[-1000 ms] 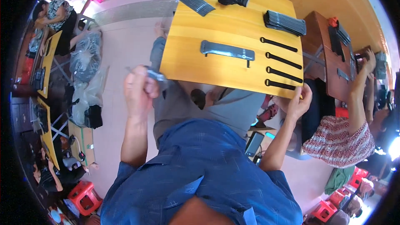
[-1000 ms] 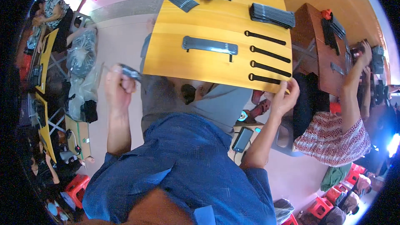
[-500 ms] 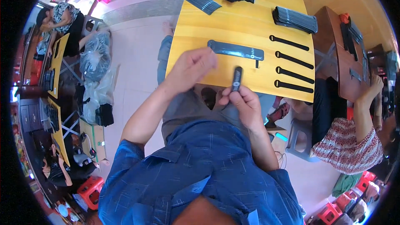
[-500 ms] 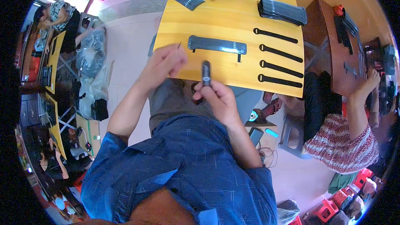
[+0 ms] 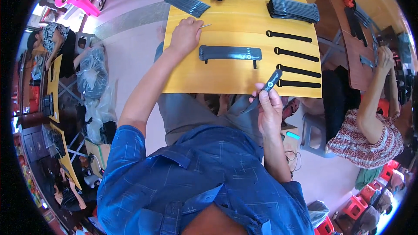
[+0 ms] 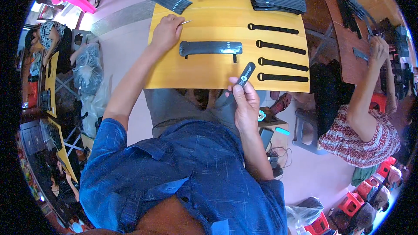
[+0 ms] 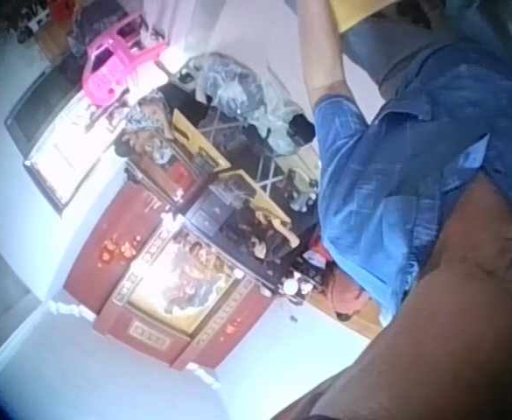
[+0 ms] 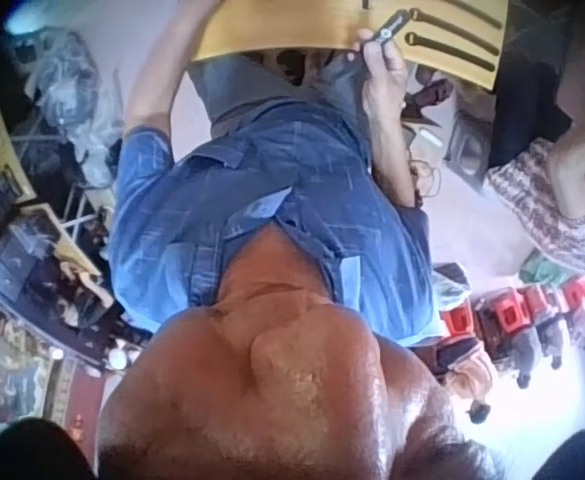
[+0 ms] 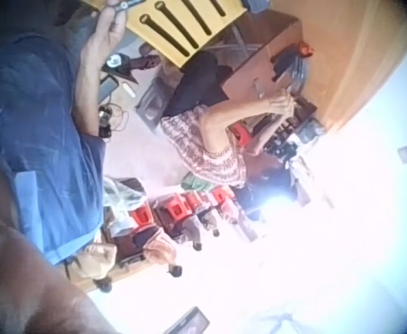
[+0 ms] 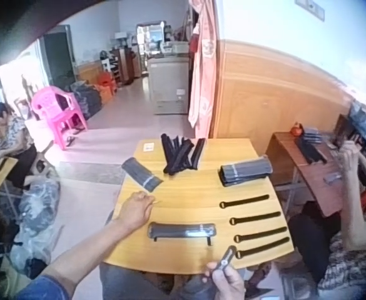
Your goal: Manually attaching elastic straps to fabric panels using small fasteners.
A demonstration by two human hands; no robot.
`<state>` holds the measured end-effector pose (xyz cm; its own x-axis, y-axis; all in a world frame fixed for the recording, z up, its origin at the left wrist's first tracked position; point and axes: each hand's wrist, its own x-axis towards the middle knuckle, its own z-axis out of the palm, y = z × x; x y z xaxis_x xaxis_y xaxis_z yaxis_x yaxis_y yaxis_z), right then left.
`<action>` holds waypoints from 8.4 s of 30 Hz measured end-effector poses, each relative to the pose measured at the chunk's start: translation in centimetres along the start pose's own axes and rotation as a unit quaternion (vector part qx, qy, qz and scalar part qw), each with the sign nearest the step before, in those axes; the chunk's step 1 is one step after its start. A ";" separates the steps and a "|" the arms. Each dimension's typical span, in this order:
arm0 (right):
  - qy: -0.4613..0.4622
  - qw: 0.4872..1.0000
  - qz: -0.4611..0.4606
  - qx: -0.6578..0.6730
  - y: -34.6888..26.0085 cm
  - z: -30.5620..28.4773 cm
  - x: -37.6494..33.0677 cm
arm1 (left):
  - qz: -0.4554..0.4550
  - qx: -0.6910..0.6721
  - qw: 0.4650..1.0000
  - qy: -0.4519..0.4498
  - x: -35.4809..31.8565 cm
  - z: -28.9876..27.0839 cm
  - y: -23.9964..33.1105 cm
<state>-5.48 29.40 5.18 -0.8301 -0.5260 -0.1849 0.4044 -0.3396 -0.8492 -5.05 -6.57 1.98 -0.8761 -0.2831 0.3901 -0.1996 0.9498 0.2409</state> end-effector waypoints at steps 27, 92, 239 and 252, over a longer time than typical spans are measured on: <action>0.045 0.994 -0.050 -0.081 1.4 2.3 1.1 | -0.334 -0.623 0.699 -0.114 -14.8 -7.3 11.2; 0.022 0.915 0.012 -0.402 -0.4 -1.3 12.1 | -0.317 -0.247 0.908 -0.118 -7.3 -3.8 5.8; -0.208 0.529 -0.205 -0.796 1.4 -0.8 9.4 | -0.056 -0.064 0.990 -0.111 -12.4 -2.3 8.3; -0.191 0.553 -0.278 -0.762 2.7 4.1 8.7 | -0.027 -0.012 0.996 -0.078 -12.9 -3.6 8.9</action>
<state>-10.04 20.70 3.28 -0.4033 -0.8961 0.1855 -0.9075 0.3657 -0.2065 6.09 5.03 2.26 -0.9225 -0.3081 0.2326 -0.2397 0.9295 0.2804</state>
